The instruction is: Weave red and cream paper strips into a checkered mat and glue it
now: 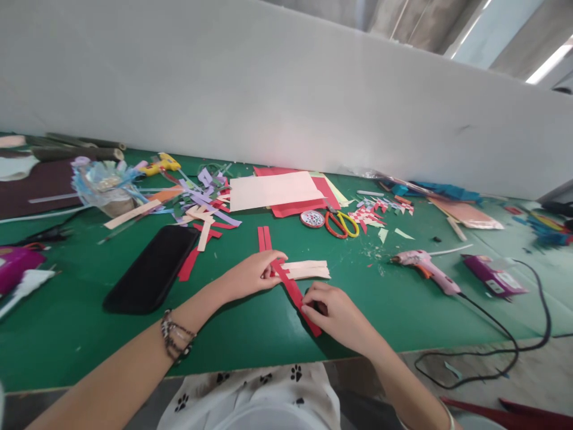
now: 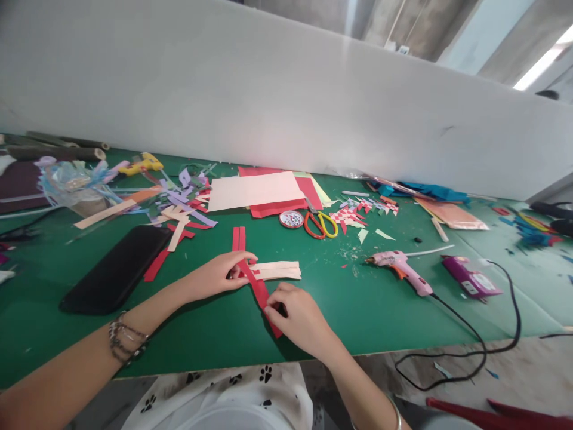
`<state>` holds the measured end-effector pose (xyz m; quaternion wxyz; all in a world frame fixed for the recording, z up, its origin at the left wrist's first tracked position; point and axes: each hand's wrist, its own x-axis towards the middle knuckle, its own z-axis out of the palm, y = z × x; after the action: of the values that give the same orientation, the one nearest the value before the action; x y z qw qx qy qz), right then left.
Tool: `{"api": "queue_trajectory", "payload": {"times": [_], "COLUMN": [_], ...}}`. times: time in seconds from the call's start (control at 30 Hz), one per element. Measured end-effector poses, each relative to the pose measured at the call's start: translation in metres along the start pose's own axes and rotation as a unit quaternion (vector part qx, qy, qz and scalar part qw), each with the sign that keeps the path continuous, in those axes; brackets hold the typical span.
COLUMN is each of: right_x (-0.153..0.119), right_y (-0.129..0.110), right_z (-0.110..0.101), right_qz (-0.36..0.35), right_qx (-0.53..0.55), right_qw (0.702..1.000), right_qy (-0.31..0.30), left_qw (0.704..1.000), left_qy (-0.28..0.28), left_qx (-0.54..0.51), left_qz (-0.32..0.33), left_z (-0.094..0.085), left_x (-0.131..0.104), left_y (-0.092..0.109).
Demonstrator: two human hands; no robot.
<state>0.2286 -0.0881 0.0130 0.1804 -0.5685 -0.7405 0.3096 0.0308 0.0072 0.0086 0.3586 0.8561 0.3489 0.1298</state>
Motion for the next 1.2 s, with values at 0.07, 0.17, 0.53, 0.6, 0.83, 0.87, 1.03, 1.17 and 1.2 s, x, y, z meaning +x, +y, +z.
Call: {"api": "queue_trajectory", "payload": {"times": [0.07, 0.17, 0.53, 0.6, 0.83, 0.87, 1.03, 1.17, 1.2], "right_x": [-0.002, -0.005, -0.006, -0.006, -0.002, -0.001, 0.003, 0.006, 0.006], "right_y": [0.001, 0.002, 0.000, 0.001, 0.000, 0.000, 0.002, 0.002, 0.002], "right_z": [0.001, 0.003, 0.016, 0.017, 0.015, 0.015, 0.013, 0.010, 0.009], "right_qz": [0.008, 0.021, 0.016, 0.008, 0.050, 0.055, 0.068, 0.074, 0.076], "right_qx": [0.001, -0.004, -0.035, -0.027, 0.039, 0.051, 0.136, 0.198, 0.209], "right_qw": [1.000, 0.999, 0.997, 0.997, 0.995, 0.994, 0.986, 0.977, 0.974], "right_qy": [0.008, 0.027, 0.069, 0.069, 0.079, 0.077, 0.061, 0.043, 0.038], "left_qw": [1.000, 1.000, 1.000, 1.000, 1.000, 1.000, 0.998, 0.996, 0.996], "left_qy": [0.003, 0.001, -0.001, -0.003, 0.002, 0.005, 0.048, 0.081, 0.085], "left_qx": [0.003, 0.008, 0.006, 0.011, 0.004, -0.001, -0.037, -0.026, -0.017], "left_qz": [0.003, 0.005, 0.013, 0.014, 0.005, 0.002, -0.005, -0.004, -0.002], "left_z": [0.001, 0.001, 0.000, 0.000, -0.002, -0.003, -0.010, -0.016, -0.017], "left_x": [0.000, 0.000, -0.001, -0.001, -0.003, -0.003, -0.006, -0.009, -0.010], "left_y": [-0.001, -0.002, -0.001, -0.002, 0.001, 0.002, 0.003, -0.003, -0.004]}}
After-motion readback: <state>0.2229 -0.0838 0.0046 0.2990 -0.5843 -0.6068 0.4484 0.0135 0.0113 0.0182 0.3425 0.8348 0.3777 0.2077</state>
